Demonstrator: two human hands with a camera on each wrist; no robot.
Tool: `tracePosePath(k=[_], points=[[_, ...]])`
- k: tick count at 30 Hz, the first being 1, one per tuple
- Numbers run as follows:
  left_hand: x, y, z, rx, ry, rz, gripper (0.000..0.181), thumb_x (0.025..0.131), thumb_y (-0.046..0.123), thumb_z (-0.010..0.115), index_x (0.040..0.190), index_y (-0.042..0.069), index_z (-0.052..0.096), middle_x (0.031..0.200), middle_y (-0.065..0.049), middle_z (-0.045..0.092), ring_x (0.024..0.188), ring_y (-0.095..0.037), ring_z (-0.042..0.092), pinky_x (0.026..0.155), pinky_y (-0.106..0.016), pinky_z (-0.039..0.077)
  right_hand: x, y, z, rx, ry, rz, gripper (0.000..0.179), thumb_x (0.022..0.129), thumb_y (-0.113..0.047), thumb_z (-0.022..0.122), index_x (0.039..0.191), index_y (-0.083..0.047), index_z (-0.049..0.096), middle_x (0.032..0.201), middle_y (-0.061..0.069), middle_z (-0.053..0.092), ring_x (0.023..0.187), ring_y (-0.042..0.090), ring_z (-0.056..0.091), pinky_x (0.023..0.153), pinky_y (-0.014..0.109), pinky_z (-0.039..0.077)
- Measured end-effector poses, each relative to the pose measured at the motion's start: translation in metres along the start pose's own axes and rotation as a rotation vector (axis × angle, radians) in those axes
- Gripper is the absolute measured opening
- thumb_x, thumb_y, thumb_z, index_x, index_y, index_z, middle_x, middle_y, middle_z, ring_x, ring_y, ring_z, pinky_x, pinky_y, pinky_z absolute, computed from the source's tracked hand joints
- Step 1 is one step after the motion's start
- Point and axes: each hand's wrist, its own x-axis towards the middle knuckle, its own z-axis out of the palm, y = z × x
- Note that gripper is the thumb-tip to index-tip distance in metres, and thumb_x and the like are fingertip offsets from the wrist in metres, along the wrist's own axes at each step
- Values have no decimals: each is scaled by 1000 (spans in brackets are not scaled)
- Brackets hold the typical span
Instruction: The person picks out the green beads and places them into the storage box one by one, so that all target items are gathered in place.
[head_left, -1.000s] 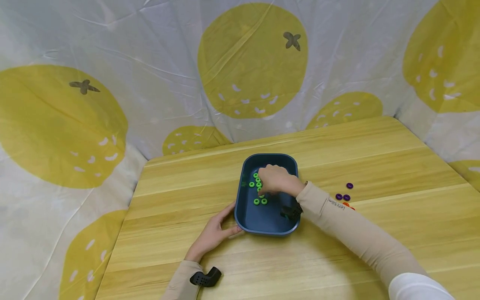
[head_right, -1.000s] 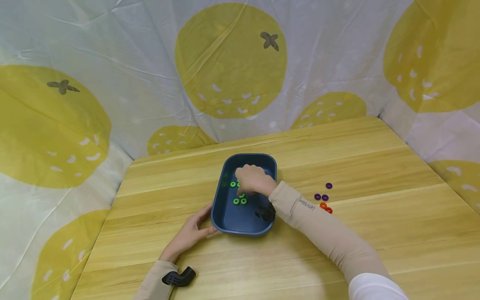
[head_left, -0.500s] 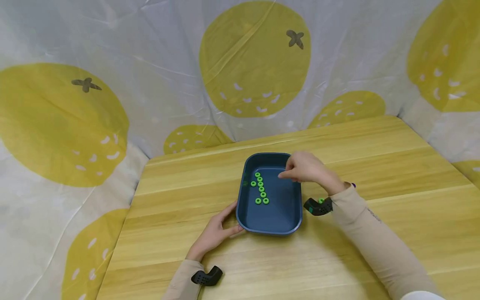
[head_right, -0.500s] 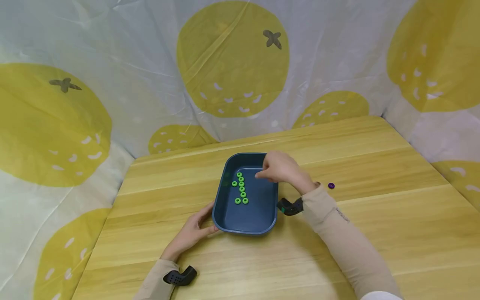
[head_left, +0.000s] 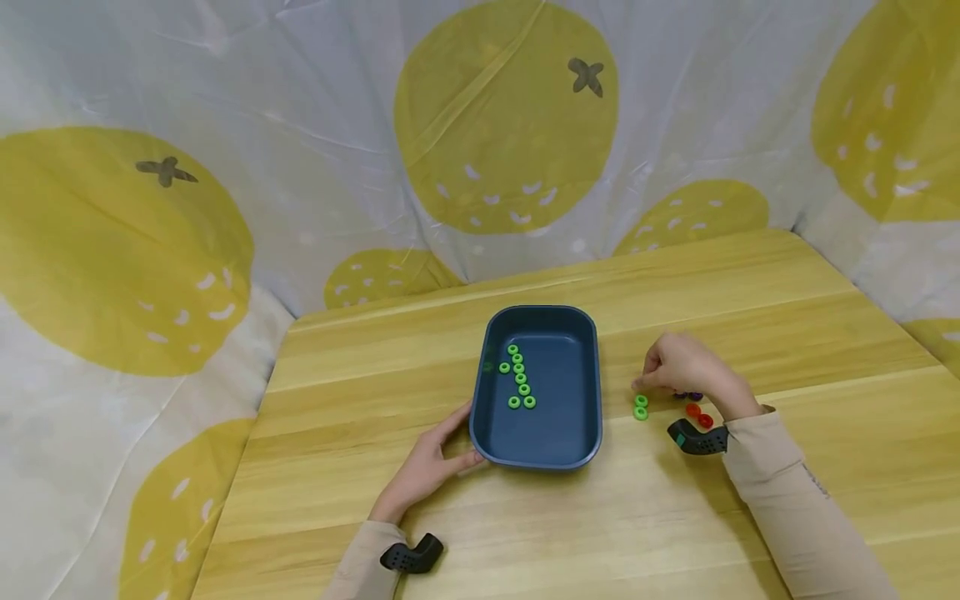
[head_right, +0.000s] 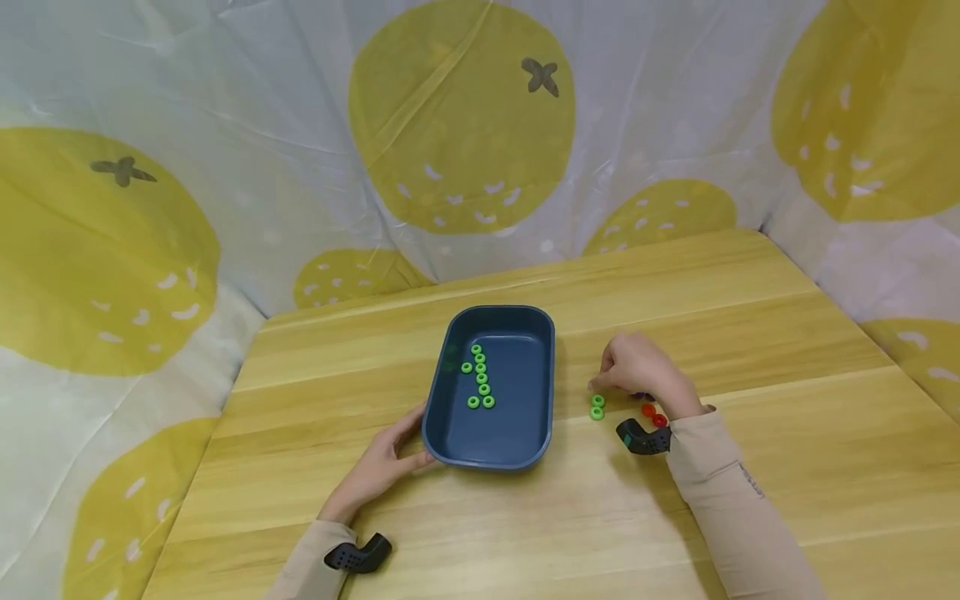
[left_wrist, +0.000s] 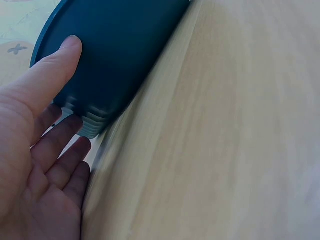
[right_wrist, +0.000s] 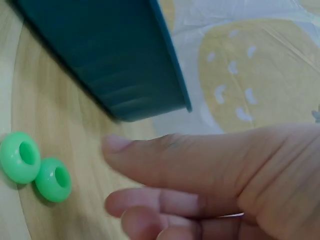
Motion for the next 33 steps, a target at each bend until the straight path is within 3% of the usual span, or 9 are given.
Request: tracePosePath(k=[11,23,33], points=[[-2,-4,3,-1,-2,3,75,88,28,76,153,25,39,156,2,40,146,-22,31,120,-51,24,3,8,10,-71,-47,36,22,83,-20,79,70,-8,66,55,-3,51,50,12,46,49,25,38],[-3,-4,2,6,4,-3,75,88,28,76,153,25,38,156,2,40,146,-22,31,120,-51,24,7,-5,17,-130,-48,9,18,83,-18,76,69,-9,68,65,-1,60,57,14,50,52,25,39],[-1,-2,2,11,-1,12,75,88,28,76,153,24,38,156,1,40,146,-23,31,119,-51,25,9,-6,20,-130,-36,14,17,82,-16,75,68,-10,70,62,-1,63,56,13,52,52,25,40]])
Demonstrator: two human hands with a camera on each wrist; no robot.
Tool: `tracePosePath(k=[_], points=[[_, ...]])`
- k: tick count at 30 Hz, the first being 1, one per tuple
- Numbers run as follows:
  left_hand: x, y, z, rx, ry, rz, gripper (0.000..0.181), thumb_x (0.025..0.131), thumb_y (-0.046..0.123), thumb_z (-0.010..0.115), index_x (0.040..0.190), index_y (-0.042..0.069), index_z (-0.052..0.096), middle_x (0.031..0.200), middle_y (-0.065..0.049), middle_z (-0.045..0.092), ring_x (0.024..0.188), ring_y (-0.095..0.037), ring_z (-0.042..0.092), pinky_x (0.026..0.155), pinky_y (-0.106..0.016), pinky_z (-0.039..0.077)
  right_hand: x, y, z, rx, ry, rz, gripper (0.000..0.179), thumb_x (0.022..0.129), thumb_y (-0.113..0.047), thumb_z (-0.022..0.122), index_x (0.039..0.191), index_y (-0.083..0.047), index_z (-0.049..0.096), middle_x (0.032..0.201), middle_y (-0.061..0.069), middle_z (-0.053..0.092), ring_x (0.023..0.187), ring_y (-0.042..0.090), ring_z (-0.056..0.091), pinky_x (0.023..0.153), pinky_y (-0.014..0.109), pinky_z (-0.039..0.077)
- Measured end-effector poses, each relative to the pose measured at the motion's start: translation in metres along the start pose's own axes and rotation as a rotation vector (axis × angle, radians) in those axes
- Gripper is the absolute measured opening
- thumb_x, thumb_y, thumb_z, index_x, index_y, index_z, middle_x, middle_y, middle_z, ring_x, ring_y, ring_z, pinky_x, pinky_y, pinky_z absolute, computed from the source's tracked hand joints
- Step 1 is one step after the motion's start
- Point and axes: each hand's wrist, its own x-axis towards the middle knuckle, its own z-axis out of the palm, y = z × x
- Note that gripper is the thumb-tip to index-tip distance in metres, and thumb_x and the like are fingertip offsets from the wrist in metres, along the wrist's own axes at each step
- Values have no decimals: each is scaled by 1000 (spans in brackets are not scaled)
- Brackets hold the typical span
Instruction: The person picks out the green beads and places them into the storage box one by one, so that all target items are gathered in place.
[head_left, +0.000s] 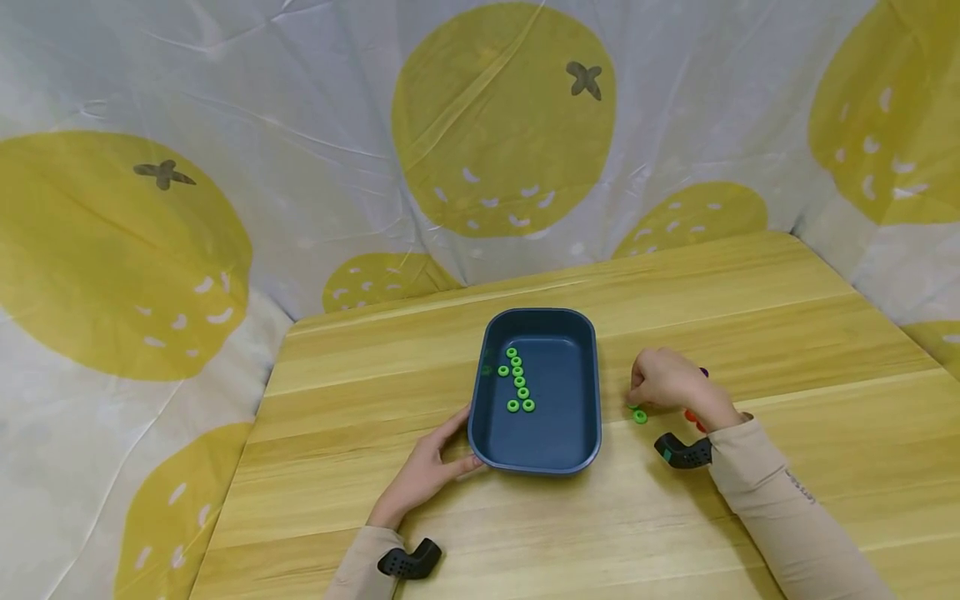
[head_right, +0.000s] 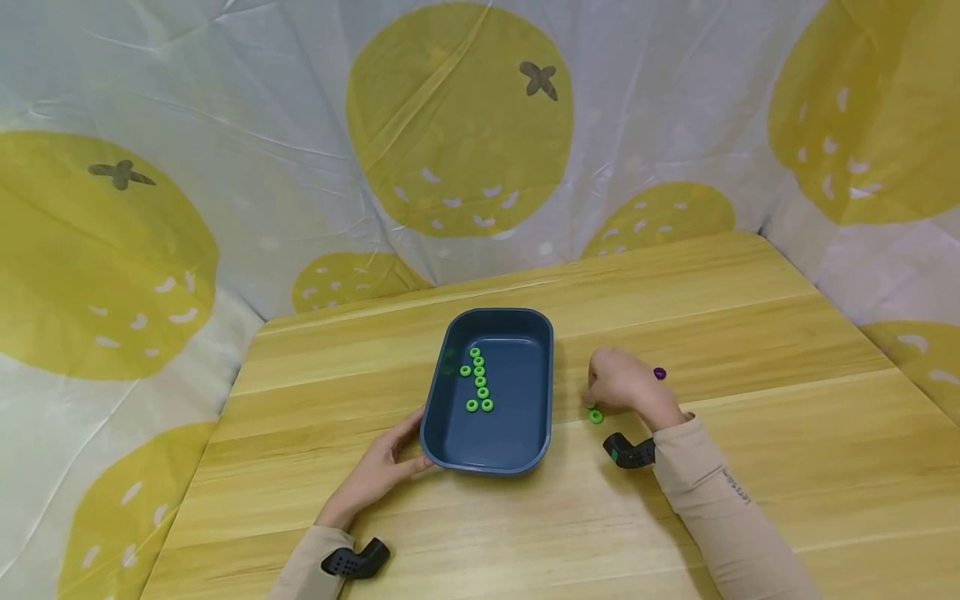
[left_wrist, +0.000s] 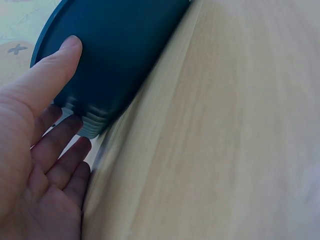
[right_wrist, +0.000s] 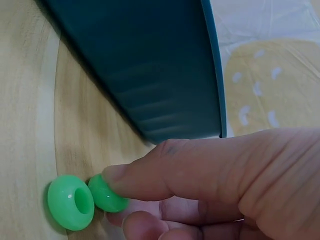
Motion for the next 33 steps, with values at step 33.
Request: tracePosePath(k=[33], points=[[1,-1,-1,-10,3,-19,76,87,29,77,153,29,39,155,4,41,146,-21,32,120,-49,25,1,2,-5,75,27,31,13,82,-16,74,73,-6,73,61,1,62,54,13,50,50,25,39]])
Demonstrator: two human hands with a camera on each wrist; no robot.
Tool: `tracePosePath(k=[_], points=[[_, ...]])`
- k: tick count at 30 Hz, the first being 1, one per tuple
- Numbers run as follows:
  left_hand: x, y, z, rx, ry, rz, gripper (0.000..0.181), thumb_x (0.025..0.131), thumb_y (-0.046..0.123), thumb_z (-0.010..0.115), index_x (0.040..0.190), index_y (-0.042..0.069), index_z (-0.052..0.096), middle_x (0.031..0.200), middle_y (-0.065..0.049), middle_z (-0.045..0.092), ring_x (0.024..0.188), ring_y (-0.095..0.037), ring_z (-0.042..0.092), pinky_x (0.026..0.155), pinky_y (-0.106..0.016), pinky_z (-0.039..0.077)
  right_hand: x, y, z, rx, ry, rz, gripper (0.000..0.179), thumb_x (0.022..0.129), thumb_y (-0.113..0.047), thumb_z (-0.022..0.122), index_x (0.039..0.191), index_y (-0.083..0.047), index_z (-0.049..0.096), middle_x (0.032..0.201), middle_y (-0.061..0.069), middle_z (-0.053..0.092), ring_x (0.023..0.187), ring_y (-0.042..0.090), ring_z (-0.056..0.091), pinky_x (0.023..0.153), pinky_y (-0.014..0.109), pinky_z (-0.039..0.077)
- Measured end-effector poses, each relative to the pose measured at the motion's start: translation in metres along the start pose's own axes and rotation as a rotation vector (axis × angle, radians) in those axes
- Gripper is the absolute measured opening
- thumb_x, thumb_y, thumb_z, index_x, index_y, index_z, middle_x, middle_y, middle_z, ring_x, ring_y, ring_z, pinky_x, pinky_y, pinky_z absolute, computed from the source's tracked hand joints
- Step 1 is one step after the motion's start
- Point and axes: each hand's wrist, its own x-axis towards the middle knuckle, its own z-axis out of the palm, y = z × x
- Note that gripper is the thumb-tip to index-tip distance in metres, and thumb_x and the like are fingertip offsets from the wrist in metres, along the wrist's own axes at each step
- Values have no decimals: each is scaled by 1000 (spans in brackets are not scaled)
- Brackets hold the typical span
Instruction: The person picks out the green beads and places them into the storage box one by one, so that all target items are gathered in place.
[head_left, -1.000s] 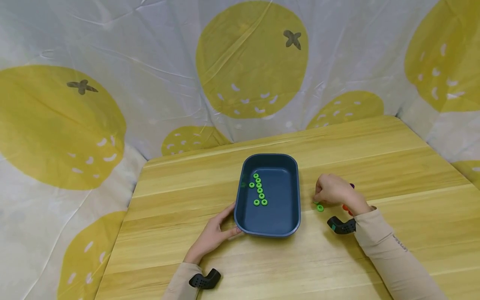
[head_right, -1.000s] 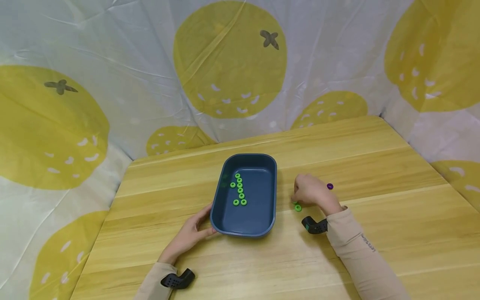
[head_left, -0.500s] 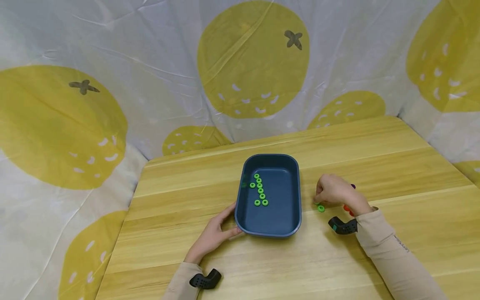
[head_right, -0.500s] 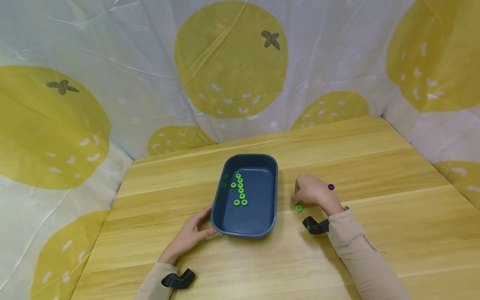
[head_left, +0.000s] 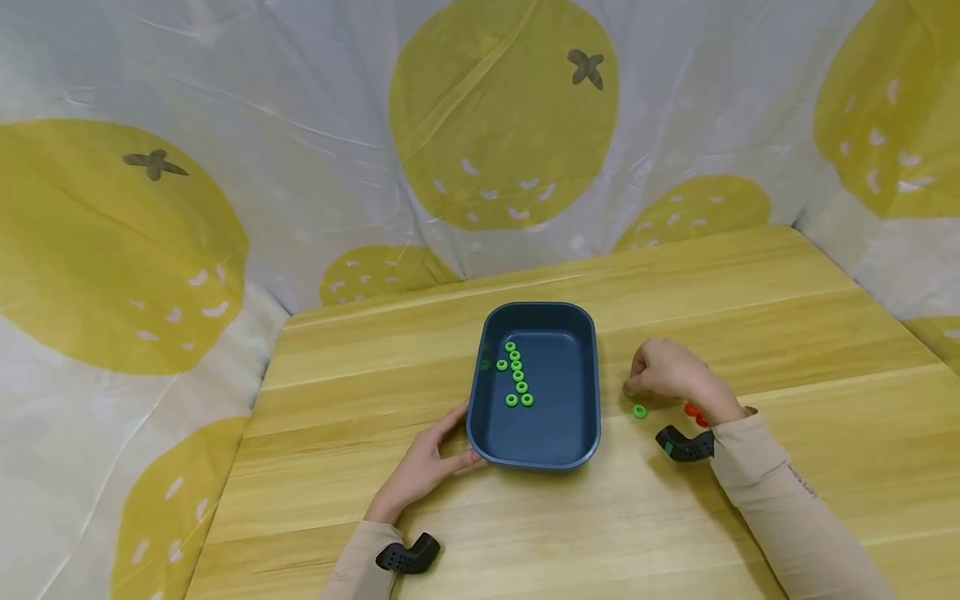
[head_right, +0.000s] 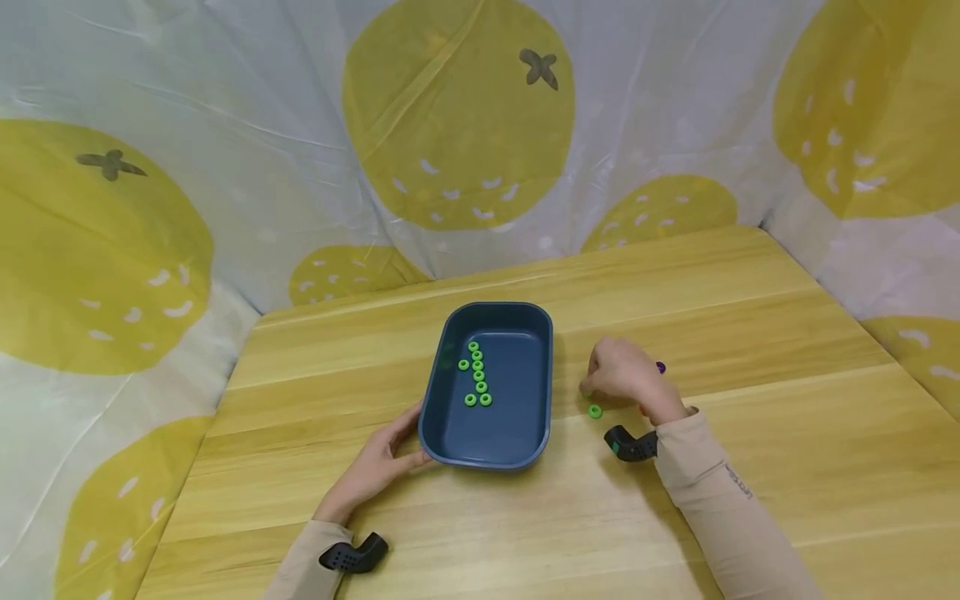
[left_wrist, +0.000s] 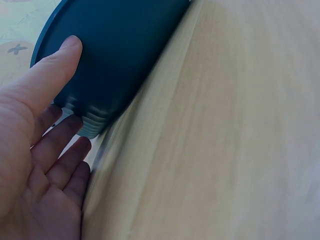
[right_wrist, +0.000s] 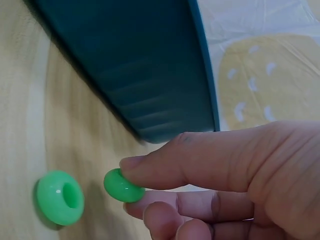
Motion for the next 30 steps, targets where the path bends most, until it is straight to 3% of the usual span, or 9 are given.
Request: tracePosePath(k=[6,9,16,20,23,27,30], points=[[0,0,-3,10,3,-1,76,88,31,76,153,30,38,155,6,40,146,-18,31,120,-48,24,1,-5,-11,21,42,-37,16,85,-17,74,78,-3,74,62,4,62,50,12,49,48,26,41],[-1,0,-3,11,4,-8,76,88,30,77,153,29,38,155,6,40,146,-18,31,120,-48,24,3,-12,-19,27,68,-62,17,85,-18,74,79,-2,74,65,7,66,53,16,55,51,27,45],[-3,1,-3,7,10,-2,76,87,29,77,153,25,39,155,1,42,146,-22,33,119,-51,25,13,-56,-34,25,110,-137,16,86,-19,75,81,-4,75,72,7,70,58,17,60,56,29,49],[-3,2,-2,9,8,3,76,87,30,77,153,25,39,155,1,41,146,-23,32,119,-51,25,26,-87,-25,-41,84,-230,16,86,-19,76,75,-7,75,66,4,66,54,12,54,53,26,45],[-1,2,-2,7,5,-7,76,87,31,77,153,27,39,155,4,41,146,-21,32,120,-49,25,39,-108,-13,-133,31,-279,23,85,-21,77,66,-11,71,55,-3,55,49,10,45,49,23,38],[0,2,-2,-4,1,-3,75,87,30,77,153,28,39,154,5,42,145,-19,33,120,-48,26,55,-128,7,-236,-45,-285,36,84,-23,79,55,-16,60,50,-8,39,47,9,41,45,22,32],[0,2,-2,-6,-6,17,75,88,28,76,153,28,39,154,3,42,145,-21,33,119,-50,26,61,-137,18,-289,-85,-266,35,82,-22,81,56,-17,58,53,-7,42,50,10,45,46,22,34]])
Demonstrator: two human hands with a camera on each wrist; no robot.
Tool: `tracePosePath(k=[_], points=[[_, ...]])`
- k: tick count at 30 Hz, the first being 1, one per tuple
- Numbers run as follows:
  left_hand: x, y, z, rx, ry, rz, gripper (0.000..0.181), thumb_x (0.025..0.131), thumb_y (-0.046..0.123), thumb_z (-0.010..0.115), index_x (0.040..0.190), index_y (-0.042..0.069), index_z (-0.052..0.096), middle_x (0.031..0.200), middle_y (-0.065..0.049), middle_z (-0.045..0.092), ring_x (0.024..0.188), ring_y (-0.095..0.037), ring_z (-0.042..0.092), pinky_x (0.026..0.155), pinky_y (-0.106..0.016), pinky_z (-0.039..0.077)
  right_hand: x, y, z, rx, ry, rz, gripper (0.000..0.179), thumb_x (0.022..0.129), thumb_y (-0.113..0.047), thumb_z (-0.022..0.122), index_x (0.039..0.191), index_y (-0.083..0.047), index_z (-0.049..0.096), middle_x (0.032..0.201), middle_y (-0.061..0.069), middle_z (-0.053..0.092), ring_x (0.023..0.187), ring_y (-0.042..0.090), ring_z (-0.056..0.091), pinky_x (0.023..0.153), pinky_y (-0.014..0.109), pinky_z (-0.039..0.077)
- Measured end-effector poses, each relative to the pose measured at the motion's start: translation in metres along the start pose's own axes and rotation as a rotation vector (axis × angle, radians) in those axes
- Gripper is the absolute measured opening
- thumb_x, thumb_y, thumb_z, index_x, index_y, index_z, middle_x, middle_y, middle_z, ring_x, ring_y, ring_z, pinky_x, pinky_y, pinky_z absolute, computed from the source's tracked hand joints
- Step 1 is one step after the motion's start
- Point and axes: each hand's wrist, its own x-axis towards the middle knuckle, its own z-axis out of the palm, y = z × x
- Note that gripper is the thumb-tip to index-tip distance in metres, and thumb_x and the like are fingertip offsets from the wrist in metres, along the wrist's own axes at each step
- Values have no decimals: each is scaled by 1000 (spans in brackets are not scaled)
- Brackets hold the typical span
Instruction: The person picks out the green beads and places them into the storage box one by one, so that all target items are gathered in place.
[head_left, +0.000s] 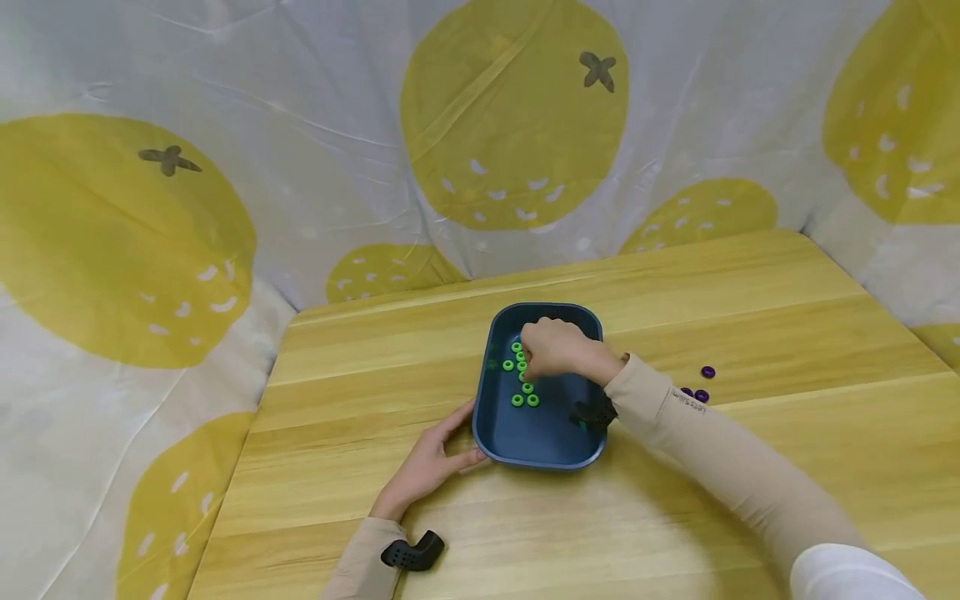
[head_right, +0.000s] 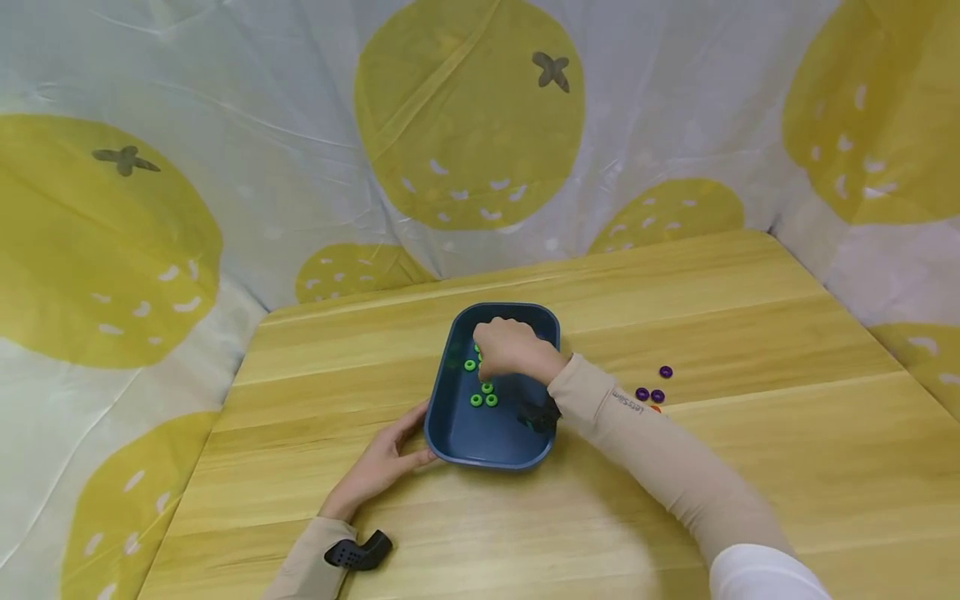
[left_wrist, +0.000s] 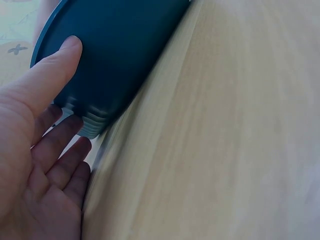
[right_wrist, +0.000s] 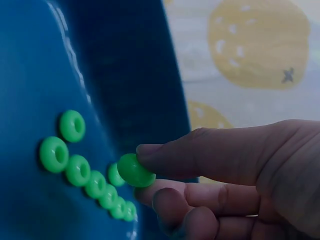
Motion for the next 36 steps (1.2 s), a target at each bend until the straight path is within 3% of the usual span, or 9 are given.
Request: tracePosePath(k=[7,15,36], points=[[0,-3,1,21,-1,18,74,89,28,75,153,27,39,155,1,41,145,-23,33,118,-52,26,9,-13,16,-76,-112,16,20,82,-21,82,78,-13,64,74,2,59,66,17,58,56,27,45],[0,-2,0,4,-6,5,73,89,24,75,153,23,40,155,0,42,146,-24,33,119,-53,25,10,-19,27,-90,-220,37,19,85,-19,79,97,-9,69,78,4,60,60,14,63,59,29,52],[0,-4,1,-8,-6,-6,73,89,25,75,153,24,39,155,1,40,146,-22,31,120,-51,24,8,-19,31,-119,-212,48,14,87,-21,77,93,-12,68,76,4,59,59,14,61,55,27,49]])
